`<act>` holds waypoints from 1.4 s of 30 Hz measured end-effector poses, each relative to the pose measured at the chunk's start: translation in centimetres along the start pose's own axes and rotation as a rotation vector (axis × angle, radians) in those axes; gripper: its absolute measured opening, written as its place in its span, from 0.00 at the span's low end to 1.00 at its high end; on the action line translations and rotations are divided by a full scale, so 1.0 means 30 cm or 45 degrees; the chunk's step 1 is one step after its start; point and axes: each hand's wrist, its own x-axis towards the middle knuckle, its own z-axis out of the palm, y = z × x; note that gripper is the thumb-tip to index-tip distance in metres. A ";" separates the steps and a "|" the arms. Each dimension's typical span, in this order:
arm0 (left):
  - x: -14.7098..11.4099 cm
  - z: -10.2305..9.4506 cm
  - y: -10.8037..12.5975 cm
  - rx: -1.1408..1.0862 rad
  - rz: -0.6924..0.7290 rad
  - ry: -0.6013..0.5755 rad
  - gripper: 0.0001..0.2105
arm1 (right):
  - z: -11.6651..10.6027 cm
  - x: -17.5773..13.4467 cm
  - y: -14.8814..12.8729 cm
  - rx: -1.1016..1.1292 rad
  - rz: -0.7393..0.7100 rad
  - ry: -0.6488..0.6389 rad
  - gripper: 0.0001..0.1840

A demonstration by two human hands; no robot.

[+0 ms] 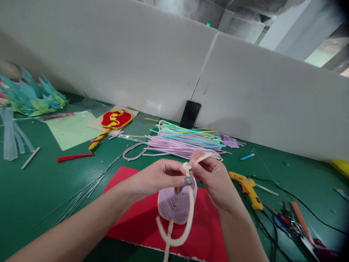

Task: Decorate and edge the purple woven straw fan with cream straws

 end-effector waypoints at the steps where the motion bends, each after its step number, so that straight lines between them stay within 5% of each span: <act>1: -0.004 0.001 0.009 0.102 0.008 0.039 0.07 | -0.001 -0.003 -0.003 -0.011 0.032 -0.025 0.12; 10: -0.037 0.028 0.040 0.959 0.480 0.743 0.07 | 0.005 -0.017 -0.043 -0.280 0.106 -0.080 0.13; 17: -0.021 0.029 0.039 0.477 0.432 0.653 0.08 | 0.019 -0.018 -0.026 -0.835 -0.181 0.199 0.09; 22: -0.016 0.037 0.018 0.535 0.446 0.771 0.09 | 0.043 -0.033 -0.020 -1.024 -0.356 0.353 0.05; 28: -0.017 0.046 0.006 0.528 0.597 0.968 0.08 | 0.040 -0.023 -0.020 -0.885 -0.191 0.468 0.11; 35: 0.014 0.025 -0.040 0.086 0.735 0.988 0.08 | 0.026 0.007 0.017 -0.041 0.203 0.418 0.17; 42: 0.022 0.007 -0.025 0.329 0.558 0.823 0.06 | 0.041 -0.006 -0.008 -0.629 -0.136 0.458 0.12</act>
